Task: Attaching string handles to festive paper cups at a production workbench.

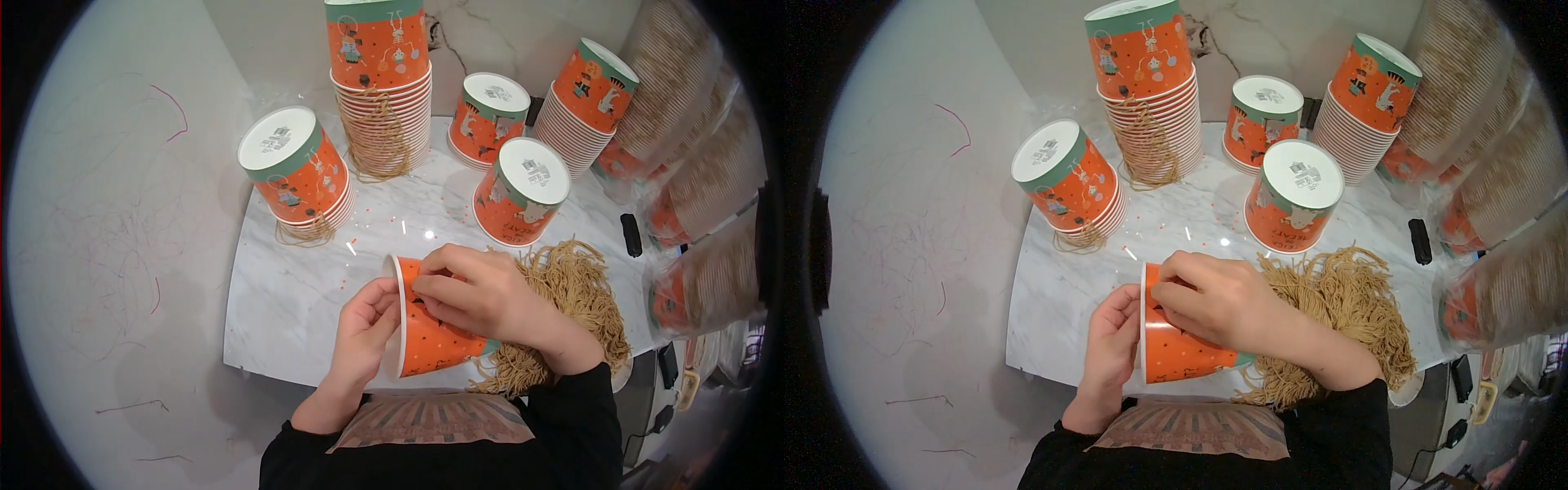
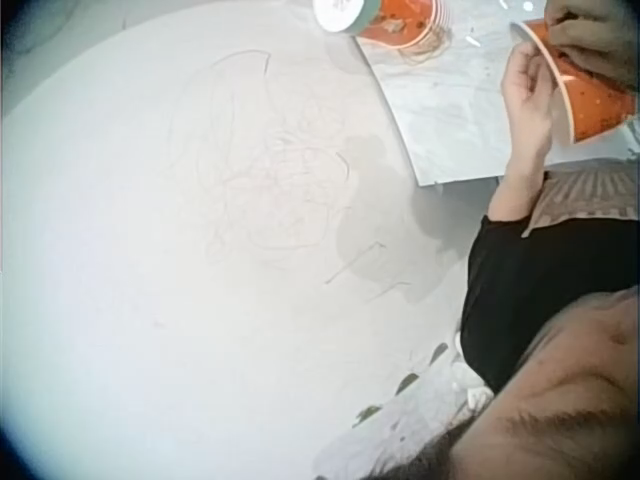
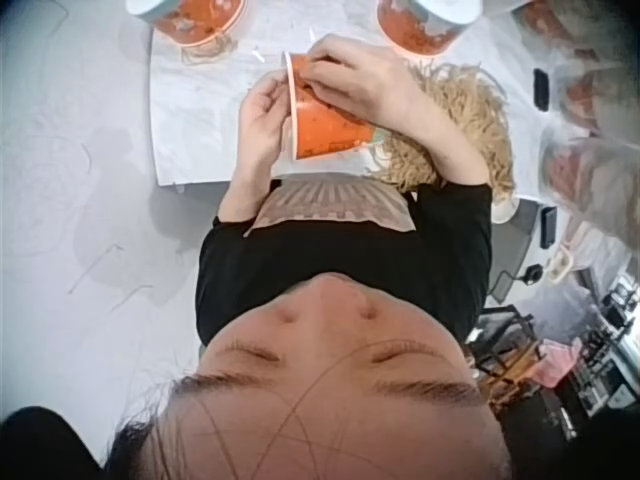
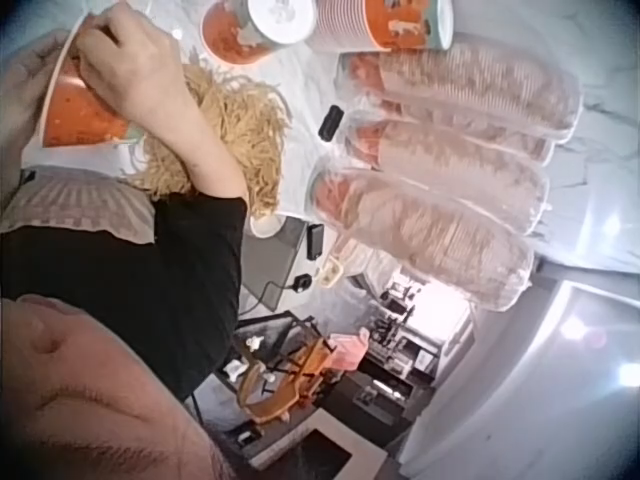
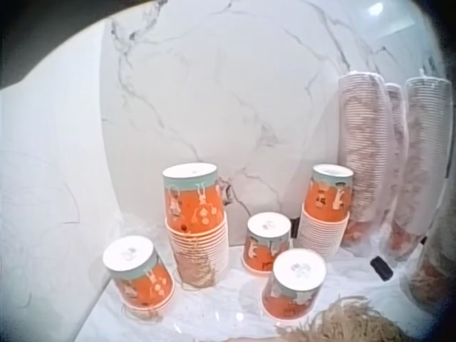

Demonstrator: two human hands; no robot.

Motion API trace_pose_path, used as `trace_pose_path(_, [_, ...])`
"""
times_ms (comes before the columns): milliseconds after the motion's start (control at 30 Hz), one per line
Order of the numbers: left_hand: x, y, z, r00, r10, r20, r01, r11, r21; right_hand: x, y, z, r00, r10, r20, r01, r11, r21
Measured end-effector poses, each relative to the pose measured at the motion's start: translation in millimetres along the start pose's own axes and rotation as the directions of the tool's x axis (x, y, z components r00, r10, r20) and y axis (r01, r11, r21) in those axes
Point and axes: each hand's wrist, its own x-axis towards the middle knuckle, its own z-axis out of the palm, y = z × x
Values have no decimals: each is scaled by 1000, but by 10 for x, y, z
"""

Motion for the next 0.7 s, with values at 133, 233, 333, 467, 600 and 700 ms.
trace_pose_path(133, [5, -42, -29, 999, 32, 0, -32, 999, 11, -4, 2, 5, 1000, 15, 16, -15, 1000, 27])
trace_pose_path(233, [4, -35, 12, 997, 45, -58, -40, 995, 88, -9, -3, -1, 1000, 16, 20, -17, 998, 56])
trace_pose_path(333, [-21, -37, -7, 991, 118, -57, -98, 956, 275, -2, -16, -63, 998, 24, 55, -28, 997, 77])
trace_pose_path(467, [-24, 1, 58, 901, 432, -37, -295, 672, 679, -26, 3, -226, 987, 47, 154, -45, 999, -18])
trace_pose_path(600, [44, 209, 257, 704, 697, 135, -461, 304, 834, -21, 1, -355, 987, 99, 124, -84, 989, -125])
trace_pose_path(700, [86, 327, 252, 698, 667, 260, -541, 254, 802, -49, 3, -431, 940, 249, 232, -227, 967, -117])
